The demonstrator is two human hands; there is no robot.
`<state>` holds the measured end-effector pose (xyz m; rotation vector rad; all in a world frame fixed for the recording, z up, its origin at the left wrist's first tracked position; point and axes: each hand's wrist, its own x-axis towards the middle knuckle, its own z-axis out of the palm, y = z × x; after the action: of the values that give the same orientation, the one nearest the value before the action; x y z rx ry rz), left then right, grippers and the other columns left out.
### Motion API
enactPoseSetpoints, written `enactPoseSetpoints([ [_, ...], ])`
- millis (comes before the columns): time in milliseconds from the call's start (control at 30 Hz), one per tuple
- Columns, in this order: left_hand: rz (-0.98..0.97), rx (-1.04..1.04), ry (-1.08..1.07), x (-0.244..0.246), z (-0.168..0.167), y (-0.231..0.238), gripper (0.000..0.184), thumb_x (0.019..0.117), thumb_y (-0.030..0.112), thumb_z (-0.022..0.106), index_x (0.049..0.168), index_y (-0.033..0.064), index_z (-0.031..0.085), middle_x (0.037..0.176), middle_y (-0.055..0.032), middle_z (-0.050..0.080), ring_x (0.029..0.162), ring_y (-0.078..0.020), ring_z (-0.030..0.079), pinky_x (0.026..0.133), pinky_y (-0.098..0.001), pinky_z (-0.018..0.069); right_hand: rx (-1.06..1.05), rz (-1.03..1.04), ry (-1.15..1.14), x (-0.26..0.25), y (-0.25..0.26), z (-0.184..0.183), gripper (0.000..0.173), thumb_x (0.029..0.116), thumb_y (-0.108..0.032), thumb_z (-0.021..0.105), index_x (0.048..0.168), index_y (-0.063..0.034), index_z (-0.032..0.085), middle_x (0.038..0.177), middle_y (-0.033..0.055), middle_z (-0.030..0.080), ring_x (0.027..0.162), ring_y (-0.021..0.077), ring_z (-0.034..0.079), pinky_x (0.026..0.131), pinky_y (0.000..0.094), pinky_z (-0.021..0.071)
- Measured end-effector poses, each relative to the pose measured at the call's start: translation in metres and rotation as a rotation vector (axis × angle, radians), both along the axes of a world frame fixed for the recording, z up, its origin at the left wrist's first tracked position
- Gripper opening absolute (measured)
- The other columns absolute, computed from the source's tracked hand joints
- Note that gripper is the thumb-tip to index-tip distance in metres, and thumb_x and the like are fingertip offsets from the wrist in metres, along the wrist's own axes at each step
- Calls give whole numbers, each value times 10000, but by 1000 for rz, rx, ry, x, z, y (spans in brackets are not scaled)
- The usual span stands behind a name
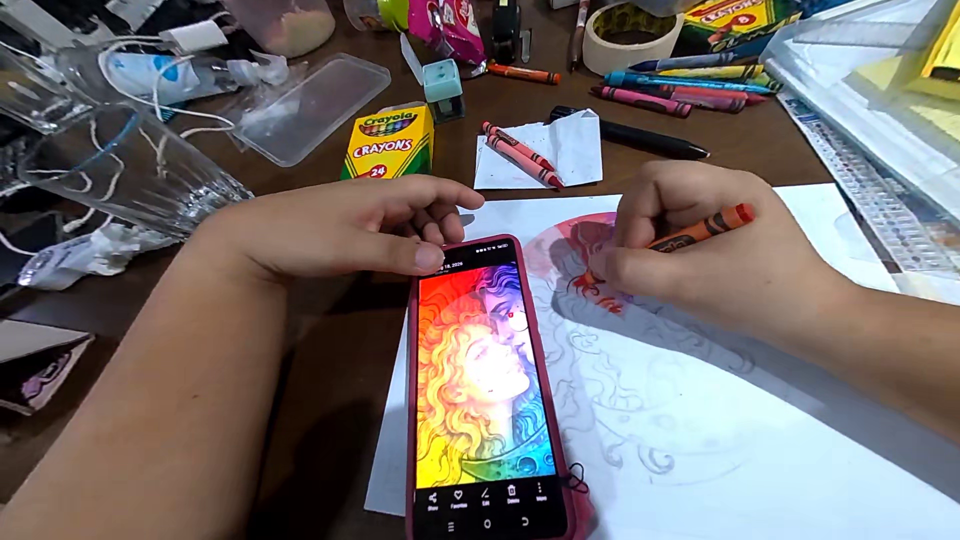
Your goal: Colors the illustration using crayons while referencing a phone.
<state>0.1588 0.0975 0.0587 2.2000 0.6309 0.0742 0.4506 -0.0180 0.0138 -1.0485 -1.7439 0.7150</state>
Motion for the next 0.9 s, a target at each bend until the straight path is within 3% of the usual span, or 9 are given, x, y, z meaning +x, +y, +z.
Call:
enactPoseSetpoints([
  [167, -15, -2, 8, 0, 1, 1, 843, 873, 699, 590, 1440, 82, 497, 1101, 80, 655, 990, -4, 621, 812, -153, 527, -59, 72, 262, 7, 8, 1, 223, 826, -7, 612, 780, -193, 498, 695, -109, 571, 548, -27, 549, 481, 134, 494],
  [300, -9, -28, 8, 0, 0, 1, 818, 887, 643, 603, 1452, 65, 478, 1105, 65, 651, 987, -16, 624, 814, -163, 532, -218, 19, 408, 15, 11, 7, 210, 950, 12, 607, 893, -159, 499, 711, -57, 626, 544, 18, 593, 506, 147, 523],
  [367, 0, -41, 5, 1, 0, 0, 817, 885, 632, 609, 1455, 63, 473, 1108, 64, 653, 980, -9, 623, 804, -158, 531, -228, 51, 414, 19, 16, 4, 258, 912, 31, 640, 917, -172, 481, 748, -77, 640, 580, 13, 623, 541, 158, 565],
  [467, 7, -36, 19, 2, 1, -1, 748, 905, 556, 606, 1461, 74, 472, 1127, 56, 655, 984, -11, 631, 812, -169, 543, -242, 169, 376, 24, 16, -1, 225, 854, -12, 687, 914, -195, 570, 890, -59, 662, 729, 38, 649, 654, 189, 587],
  [567, 2, -35, 15, 2, 0, 0, 707, 916, 497, 610, 1463, 71, 471, 1118, 48, 660, 973, -13, 632, 812, -168, 541, -248, 156, 281, 21, 8, 2, 222, 831, -27, 705, 924, -189, 586, 834, -43, 687, 649, 40, 649, 559, 170, 560],
  [700, -8, -47, 4, 3, 1, -1, 715, 922, 498, 605, 1464, 55, 463, 1104, 53, 654, 977, -12, 628, 813, -163, 539, -85, 217, 144, 24, 9, -6, 177, 842, -135, 751, 874, -220, 600, 898, -79, 664, 760, 22, 650, 615, 160, 569],
  [800, -12, -36, 2, 3, 1, -1, 696, 927, 484, 597, 1459, 56, 467, 1086, 58, 651, 971, -9, 624, 807, -163, 536, -83, 178, 132, 22, 7, -6, 215, 794, -111, 762, 868, -229, 598, 834, -105, 672, 693, -1, 644, 582, 149, 565],
  [900, -14, -37, -2, 3, 1, -1, 693, 929, 483, 599, 1457, 54, 467, 1084, 60, 648, 967, 0, 619, 803, -155, 531, -94, 152, 166, 22, 7, -6, 228, 803, -101, 754, 867, -228, 575, 833, -100, 662, 689, 6, 648, 583, 163, 579],
])
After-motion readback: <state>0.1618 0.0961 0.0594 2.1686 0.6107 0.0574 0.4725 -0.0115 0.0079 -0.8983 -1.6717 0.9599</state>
